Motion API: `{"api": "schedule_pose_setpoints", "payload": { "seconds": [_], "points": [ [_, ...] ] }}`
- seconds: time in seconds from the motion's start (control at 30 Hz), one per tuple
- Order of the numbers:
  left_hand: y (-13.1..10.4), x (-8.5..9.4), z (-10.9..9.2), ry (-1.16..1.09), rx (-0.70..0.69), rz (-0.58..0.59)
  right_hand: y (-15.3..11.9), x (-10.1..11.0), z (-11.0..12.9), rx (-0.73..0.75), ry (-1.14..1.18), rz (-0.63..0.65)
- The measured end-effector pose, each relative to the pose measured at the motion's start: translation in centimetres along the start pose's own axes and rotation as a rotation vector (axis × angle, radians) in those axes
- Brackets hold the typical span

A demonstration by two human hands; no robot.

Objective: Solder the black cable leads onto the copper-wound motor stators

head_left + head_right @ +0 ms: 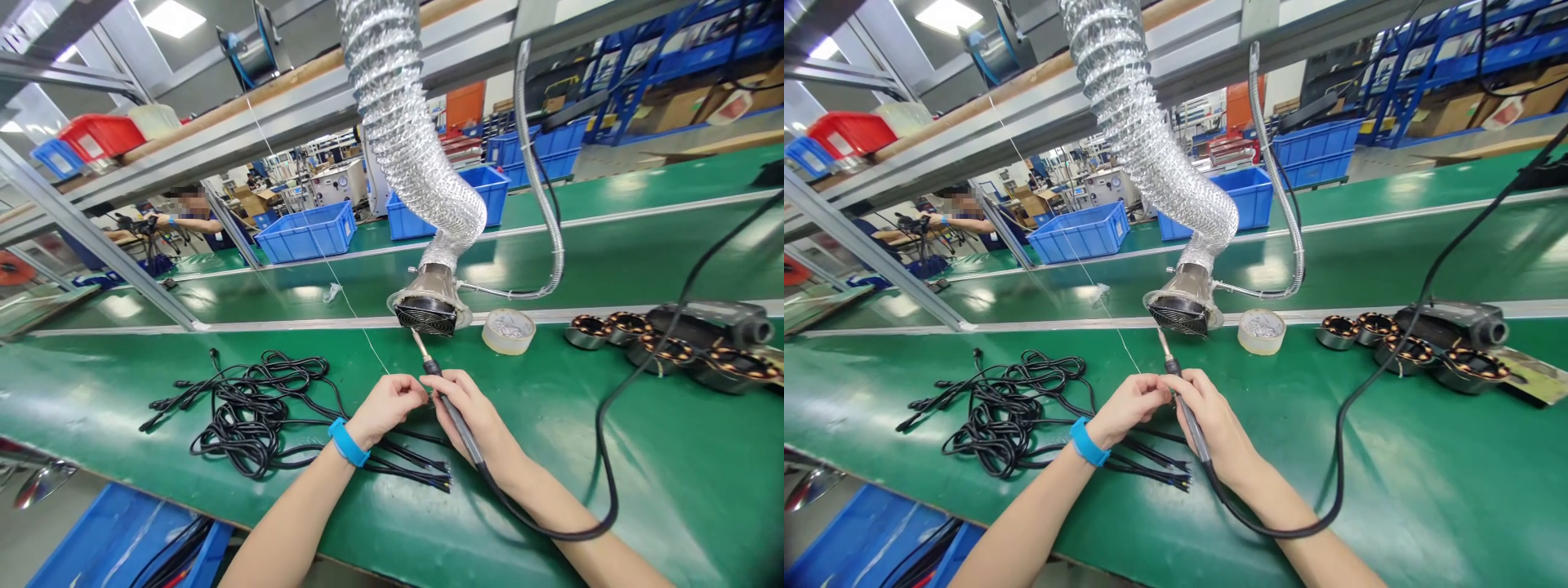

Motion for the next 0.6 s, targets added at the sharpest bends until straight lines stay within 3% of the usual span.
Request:
{"api": "schedule_pose_setpoints", "payload": {
  "seconds": [0.13,0.33,0.6],
  "points": [
    [0.2,0.0,0.2,0.002,0.048,-0.019,0.2,1.1,0.4,0.005,-0.011,-0.098],
    [0.2,0.1,0.2,0.009,0.064,-0.027,0.0,3.6,1.6,-0.062,-0.139,-0.397],
    [0.1,-0.1,-0.1,-0.003,0.066,-0.022,-0.5,3.7,2.5,0.028,-0.115,-0.388]
  ]
}}
Point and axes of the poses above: each hand's wrist, its own y-axis towards the middle knuckle, its own x-axis out of the back of the hand, z = x × y, the point moved 1 cm from there along y, towards the middle knuckle
